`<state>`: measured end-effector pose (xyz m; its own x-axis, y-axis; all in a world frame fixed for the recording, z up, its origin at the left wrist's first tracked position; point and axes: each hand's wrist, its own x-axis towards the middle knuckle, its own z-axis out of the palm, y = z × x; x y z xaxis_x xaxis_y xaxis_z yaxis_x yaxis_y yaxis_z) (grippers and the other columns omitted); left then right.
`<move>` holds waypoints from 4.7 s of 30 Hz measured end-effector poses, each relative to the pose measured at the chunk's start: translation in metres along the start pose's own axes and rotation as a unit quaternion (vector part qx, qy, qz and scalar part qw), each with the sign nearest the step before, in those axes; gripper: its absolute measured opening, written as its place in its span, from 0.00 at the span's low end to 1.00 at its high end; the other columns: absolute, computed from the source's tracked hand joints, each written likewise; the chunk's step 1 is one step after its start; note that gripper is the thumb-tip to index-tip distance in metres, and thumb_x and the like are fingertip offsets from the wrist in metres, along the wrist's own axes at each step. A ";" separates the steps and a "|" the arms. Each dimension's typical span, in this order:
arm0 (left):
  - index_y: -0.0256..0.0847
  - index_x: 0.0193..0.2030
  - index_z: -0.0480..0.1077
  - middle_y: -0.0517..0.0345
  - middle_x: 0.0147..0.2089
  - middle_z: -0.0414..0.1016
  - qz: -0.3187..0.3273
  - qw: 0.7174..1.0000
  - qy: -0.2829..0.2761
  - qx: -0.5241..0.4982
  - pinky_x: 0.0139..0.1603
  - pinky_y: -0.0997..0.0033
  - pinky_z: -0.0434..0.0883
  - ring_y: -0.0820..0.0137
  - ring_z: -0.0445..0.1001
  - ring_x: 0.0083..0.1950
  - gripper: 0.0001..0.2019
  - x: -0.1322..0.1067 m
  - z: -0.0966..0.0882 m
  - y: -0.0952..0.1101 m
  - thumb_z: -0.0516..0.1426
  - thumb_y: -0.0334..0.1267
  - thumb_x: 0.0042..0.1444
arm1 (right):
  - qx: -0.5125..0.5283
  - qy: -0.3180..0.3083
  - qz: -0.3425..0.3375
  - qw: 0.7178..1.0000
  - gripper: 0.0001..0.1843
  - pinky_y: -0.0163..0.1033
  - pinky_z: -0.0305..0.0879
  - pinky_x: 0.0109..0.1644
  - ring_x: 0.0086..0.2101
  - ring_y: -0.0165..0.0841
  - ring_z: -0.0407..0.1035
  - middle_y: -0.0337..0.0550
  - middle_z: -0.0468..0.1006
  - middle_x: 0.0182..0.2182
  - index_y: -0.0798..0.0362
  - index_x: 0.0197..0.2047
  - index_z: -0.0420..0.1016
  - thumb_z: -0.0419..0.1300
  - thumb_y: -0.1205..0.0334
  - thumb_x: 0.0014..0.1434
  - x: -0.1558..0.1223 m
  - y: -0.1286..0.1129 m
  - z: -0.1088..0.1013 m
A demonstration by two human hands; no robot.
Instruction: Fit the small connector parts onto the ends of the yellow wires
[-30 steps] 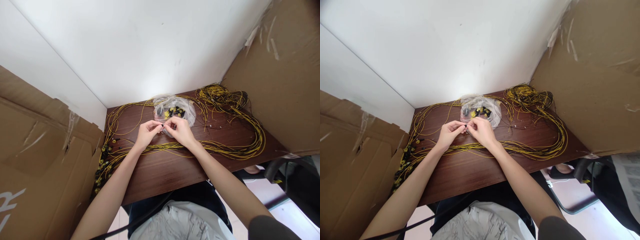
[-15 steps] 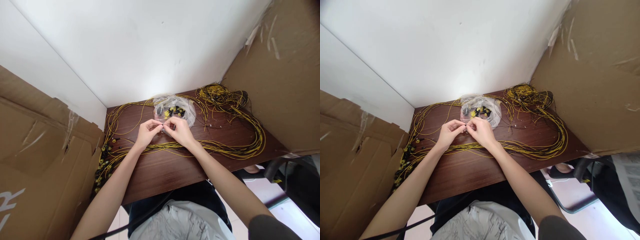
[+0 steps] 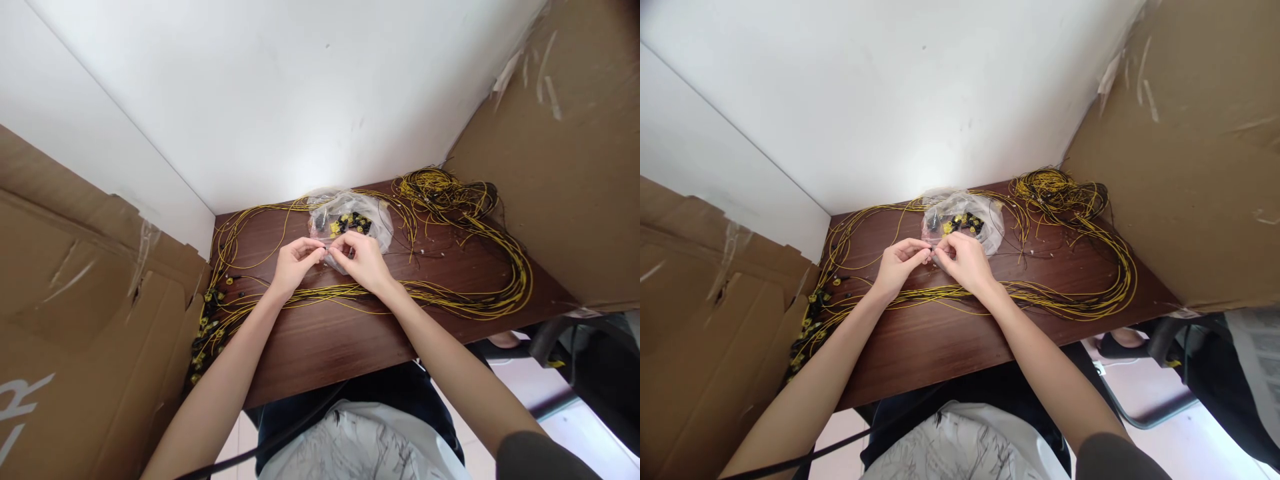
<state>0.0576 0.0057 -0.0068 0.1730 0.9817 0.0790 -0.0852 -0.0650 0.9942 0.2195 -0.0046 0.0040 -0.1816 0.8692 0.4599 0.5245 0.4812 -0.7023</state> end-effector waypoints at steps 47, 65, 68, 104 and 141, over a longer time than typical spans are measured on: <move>0.36 0.36 0.75 0.58 0.29 0.75 0.021 0.999 -0.034 0.037 0.38 0.71 0.70 0.73 0.72 0.30 0.11 -0.001 0.001 -0.003 0.64 0.34 0.43 | 0.018 0.019 -0.001 1.000 0.04 0.35 0.61 0.34 0.30 0.30 0.66 0.40 0.74 0.30 0.54 0.35 0.72 0.57 0.66 0.56 -0.001 -0.004 0.002; 0.36 0.31 0.75 0.56 0.31 0.75 0.055 0.993 -0.027 0.104 0.36 0.72 0.68 0.72 0.71 0.32 0.07 0.000 0.000 -0.005 0.62 0.37 0.47 | 0.025 0.040 0.014 0.999 0.05 0.35 0.62 0.33 0.29 0.30 0.65 0.40 0.73 0.29 0.54 0.36 0.72 0.56 0.65 0.56 -0.002 -0.003 0.002; 0.36 0.30 0.75 0.56 0.31 0.74 0.059 0.991 -0.030 0.113 0.36 0.72 0.67 0.72 0.70 0.31 0.07 0.000 0.000 -0.004 0.62 0.37 0.46 | 0.030 0.063 0.028 0.997 0.06 0.35 0.62 0.32 0.28 0.29 0.65 0.40 0.73 0.29 0.54 0.37 0.72 0.56 0.64 0.56 -0.001 -0.002 0.002; 0.35 0.29 0.71 0.59 0.27 0.71 0.062 0.981 -0.058 0.177 0.31 0.76 0.63 0.76 0.64 0.27 0.08 -0.003 0.002 0.001 0.58 0.39 0.52 | 0.097 0.052 0.076 0.991 0.07 0.34 0.61 0.30 0.28 0.29 0.67 0.41 0.75 0.28 0.55 0.35 0.74 0.58 0.63 0.54 0.001 0.003 0.000; 0.35 0.29 0.72 0.58 0.26 0.72 0.064 0.976 -0.079 0.195 0.32 0.75 0.64 0.74 0.68 0.28 0.11 -0.003 0.001 0.000 0.55 0.42 0.55 | 0.104 0.025 0.068 0.992 0.06 0.33 0.60 0.30 0.27 0.28 0.66 0.39 0.75 0.26 0.56 0.34 0.74 0.58 0.63 0.54 0.001 -0.003 0.000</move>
<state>0.0582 0.0021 -0.0069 0.3365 0.9234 0.1850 0.2576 -0.2792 0.9250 0.2176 -0.0056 0.0069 -0.0762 0.9238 0.3753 0.3576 0.3767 -0.8545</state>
